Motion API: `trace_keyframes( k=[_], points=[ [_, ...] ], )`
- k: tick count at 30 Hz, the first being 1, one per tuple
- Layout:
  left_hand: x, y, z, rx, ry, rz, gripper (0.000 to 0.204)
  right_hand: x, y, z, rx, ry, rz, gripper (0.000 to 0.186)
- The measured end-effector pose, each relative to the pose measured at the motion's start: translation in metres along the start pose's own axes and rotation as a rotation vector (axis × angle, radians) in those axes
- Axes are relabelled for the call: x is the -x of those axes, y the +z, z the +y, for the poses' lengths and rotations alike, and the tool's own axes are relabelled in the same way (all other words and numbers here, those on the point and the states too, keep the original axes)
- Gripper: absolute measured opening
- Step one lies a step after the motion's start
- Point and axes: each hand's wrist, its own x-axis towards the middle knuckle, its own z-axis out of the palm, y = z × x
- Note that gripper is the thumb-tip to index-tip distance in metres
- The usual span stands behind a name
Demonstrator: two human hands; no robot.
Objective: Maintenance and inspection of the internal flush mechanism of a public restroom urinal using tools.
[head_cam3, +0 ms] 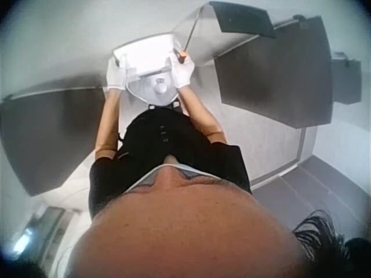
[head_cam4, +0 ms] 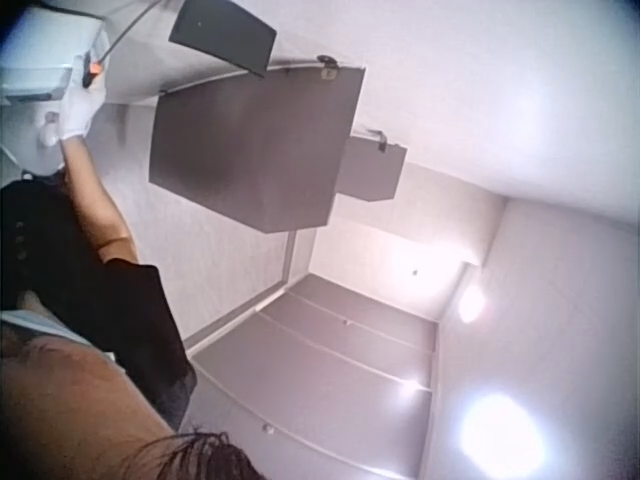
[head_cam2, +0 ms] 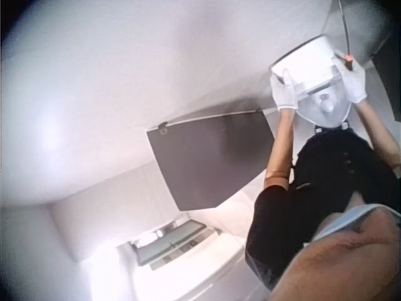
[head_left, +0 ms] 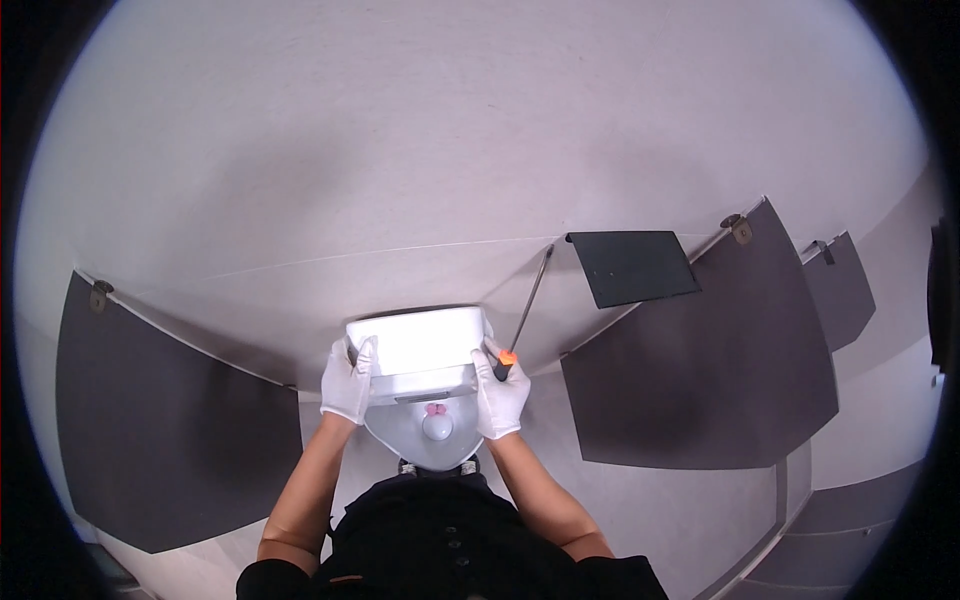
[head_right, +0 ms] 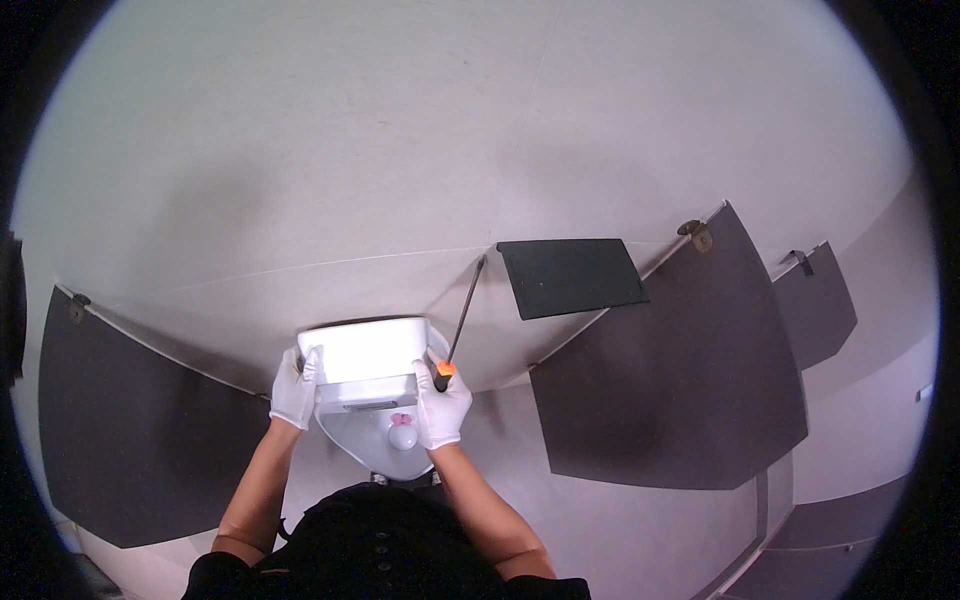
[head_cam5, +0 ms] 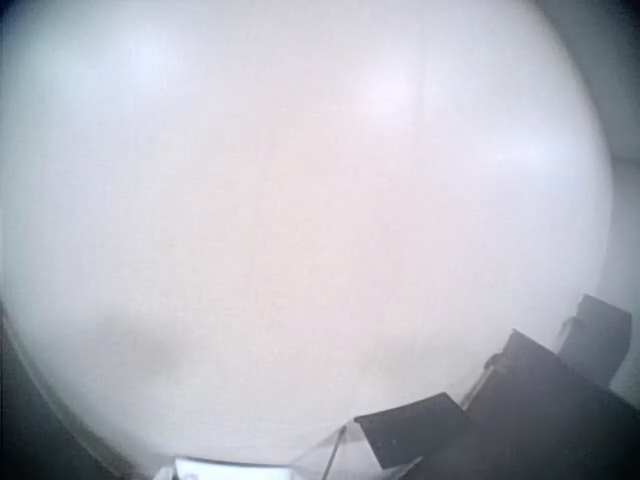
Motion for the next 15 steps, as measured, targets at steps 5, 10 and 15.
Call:
trace_keyframes(
  k=[5,10,15],
  points=[
    [-0.003,0.000,-0.011,-0.134,-0.011,-0.020,0.050,0.000,-0.005,0.005,0.054,0.064,-0.019,0.029],
    [-0.002,0.002,-0.012,-0.173,-0.012,-0.018,0.053,0.000,-0.005,0.005,0.102,0.015,-0.011,0.025],
    [-0.004,0.001,-0.008,-0.190,-0.004,-0.019,0.051,-0.002,-0.005,0.002,0.144,0.042,-0.008,0.024]
  ],
)
